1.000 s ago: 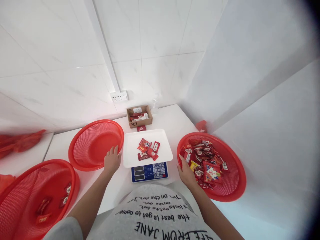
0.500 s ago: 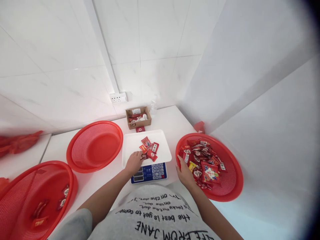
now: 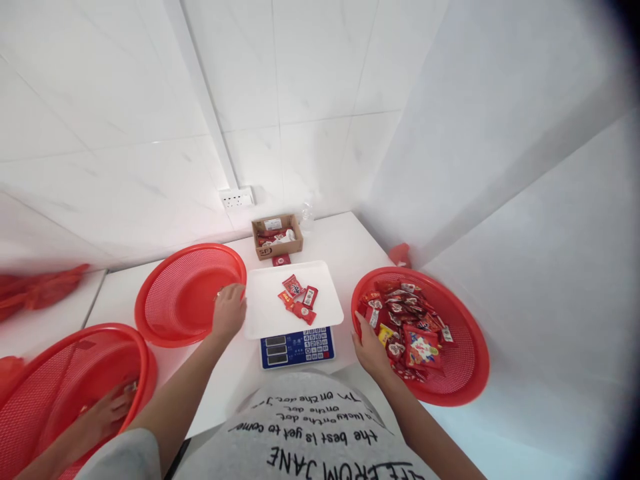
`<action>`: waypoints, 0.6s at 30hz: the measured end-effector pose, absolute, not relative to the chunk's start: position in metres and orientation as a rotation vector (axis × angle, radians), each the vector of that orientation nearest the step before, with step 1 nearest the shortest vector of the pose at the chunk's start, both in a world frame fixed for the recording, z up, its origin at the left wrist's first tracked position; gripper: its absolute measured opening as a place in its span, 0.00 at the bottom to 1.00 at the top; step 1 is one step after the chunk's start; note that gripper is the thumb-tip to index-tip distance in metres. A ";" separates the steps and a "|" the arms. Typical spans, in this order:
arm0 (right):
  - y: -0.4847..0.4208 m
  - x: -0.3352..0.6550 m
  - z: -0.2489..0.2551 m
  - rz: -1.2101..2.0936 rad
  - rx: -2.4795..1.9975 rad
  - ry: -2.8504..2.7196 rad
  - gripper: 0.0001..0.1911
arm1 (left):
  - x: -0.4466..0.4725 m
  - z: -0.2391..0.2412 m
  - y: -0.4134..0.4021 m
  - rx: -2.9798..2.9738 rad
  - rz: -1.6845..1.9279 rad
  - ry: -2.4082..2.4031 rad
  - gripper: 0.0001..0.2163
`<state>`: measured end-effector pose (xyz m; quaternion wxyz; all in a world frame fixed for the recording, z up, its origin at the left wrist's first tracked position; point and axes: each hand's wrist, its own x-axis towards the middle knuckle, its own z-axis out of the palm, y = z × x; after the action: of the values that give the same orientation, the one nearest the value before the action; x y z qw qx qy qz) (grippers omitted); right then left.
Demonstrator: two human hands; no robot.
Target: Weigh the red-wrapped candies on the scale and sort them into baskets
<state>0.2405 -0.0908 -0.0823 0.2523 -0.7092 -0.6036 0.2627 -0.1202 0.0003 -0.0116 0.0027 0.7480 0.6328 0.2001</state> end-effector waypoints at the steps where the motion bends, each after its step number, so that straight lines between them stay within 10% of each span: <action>1: -0.091 0.240 -0.082 0.712 -1.929 -1.640 0.28 | -0.109 -0.016 -0.001 2.409 0.543 1.856 0.13; 18: -0.091 0.240 -0.079 0.715 -1.942 -1.623 0.28 | -0.066 -0.022 0.015 2.359 -0.008 1.690 0.15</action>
<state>0.2403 -0.0909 -0.0792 0.2531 -0.7143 -0.5971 0.2631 -0.0659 0.0148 -0.0216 0.1198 0.8071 0.5782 -0.0028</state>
